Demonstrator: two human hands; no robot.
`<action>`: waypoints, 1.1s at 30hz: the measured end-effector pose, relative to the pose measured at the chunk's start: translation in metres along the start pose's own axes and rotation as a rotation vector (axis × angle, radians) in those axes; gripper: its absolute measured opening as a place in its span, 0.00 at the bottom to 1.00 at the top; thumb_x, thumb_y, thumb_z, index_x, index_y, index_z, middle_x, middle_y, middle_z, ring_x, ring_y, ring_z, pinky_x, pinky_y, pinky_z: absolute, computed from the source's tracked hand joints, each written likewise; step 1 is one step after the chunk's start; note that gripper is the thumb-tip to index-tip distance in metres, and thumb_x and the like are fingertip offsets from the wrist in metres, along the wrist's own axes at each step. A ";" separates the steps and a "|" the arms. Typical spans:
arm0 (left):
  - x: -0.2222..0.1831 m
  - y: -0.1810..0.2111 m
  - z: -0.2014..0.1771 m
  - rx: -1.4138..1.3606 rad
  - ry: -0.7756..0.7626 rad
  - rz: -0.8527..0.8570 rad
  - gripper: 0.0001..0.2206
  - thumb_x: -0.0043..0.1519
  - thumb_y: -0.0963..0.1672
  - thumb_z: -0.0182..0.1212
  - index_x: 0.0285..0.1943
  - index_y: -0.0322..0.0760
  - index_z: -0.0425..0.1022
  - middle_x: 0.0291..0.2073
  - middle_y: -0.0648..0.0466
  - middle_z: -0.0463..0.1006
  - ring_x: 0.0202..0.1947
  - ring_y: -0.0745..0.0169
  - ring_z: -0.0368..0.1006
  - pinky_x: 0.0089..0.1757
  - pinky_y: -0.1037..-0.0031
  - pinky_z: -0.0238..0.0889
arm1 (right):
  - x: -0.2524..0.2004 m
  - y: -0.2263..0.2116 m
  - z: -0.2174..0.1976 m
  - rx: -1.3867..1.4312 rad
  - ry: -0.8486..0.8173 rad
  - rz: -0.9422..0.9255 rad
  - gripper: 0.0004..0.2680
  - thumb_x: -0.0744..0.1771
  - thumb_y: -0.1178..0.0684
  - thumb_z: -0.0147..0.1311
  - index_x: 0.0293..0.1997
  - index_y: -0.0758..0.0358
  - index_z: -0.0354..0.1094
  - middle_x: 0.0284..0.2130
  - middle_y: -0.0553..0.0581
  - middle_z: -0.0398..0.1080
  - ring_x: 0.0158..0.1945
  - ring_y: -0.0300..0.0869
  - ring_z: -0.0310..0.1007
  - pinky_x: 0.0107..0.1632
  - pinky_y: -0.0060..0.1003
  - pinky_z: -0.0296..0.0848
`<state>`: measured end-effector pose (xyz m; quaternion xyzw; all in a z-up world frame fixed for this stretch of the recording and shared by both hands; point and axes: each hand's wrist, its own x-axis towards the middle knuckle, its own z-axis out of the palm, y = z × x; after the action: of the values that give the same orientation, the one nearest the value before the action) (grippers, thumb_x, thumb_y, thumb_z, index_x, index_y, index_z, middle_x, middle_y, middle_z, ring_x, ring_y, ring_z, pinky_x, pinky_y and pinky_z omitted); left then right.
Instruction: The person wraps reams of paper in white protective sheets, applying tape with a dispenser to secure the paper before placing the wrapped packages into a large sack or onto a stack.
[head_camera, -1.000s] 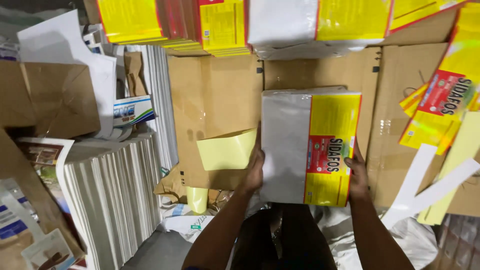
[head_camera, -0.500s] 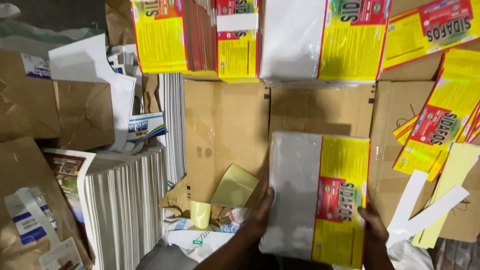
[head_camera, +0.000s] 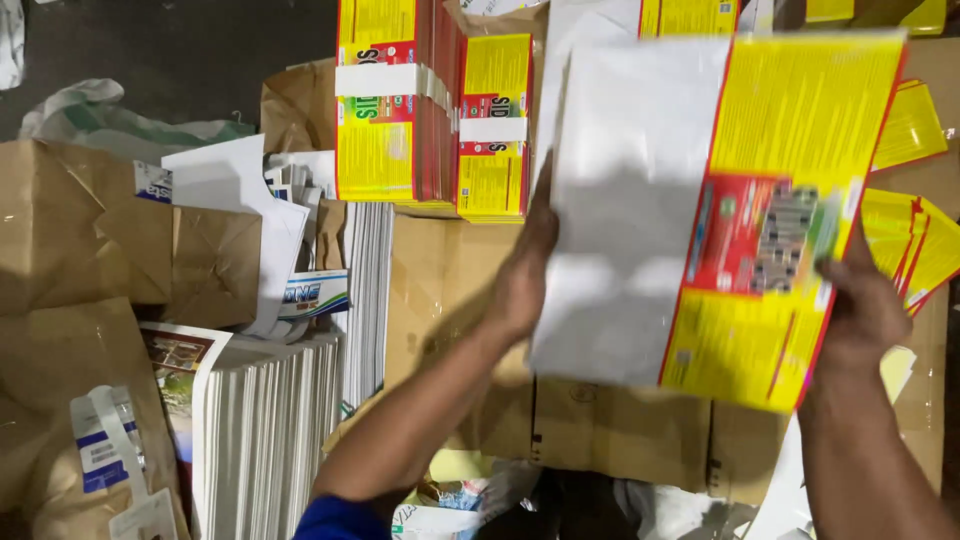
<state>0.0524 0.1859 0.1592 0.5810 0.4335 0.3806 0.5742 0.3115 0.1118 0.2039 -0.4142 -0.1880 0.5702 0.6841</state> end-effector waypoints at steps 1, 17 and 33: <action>0.035 -0.002 -0.007 -0.172 -0.013 0.013 0.29 0.76 0.50 0.33 0.83 0.33 0.38 0.82 0.47 0.41 0.82 0.55 0.34 0.74 0.66 0.29 | 0.024 -0.003 0.006 0.002 -0.095 -0.050 0.30 0.63 0.56 0.43 0.78 0.68 0.50 0.65 0.60 0.66 0.64 0.45 0.70 0.69 0.39 0.69; 0.160 -0.070 -0.042 -0.463 -0.092 -0.095 0.44 0.65 0.66 0.36 0.83 0.38 0.47 0.75 0.44 0.60 0.72 0.53 0.62 0.65 0.62 0.62 | 0.177 0.078 -0.064 0.251 -0.201 0.072 0.15 0.75 0.45 0.44 0.64 0.66 0.63 0.54 0.55 0.70 0.55 0.42 0.69 0.65 0.36 0.65; 0.132 -0.103 -0.065 -0.346 0.174 -0.281 0.49 0.61 0.68 0.28 0.80 0.30 0.48 0.74 0.39 0.59 0.72 0.49 0.59 0.66 0.60 0.54 | 0.139 0.059 -0.025 -0.028 -0.519 -0.010 0.38 0.68 0.21 0.37 0.78 0.67 0.54 0.69 0.57 0.65 0.72 0.45 0.65 0.78 0.43 0.61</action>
<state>0.0286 0.3280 0.0528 0.3730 0.4861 0.4144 0.6729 0.3316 0.2340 0.1135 -0.2625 -0.3671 0.6513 0.6101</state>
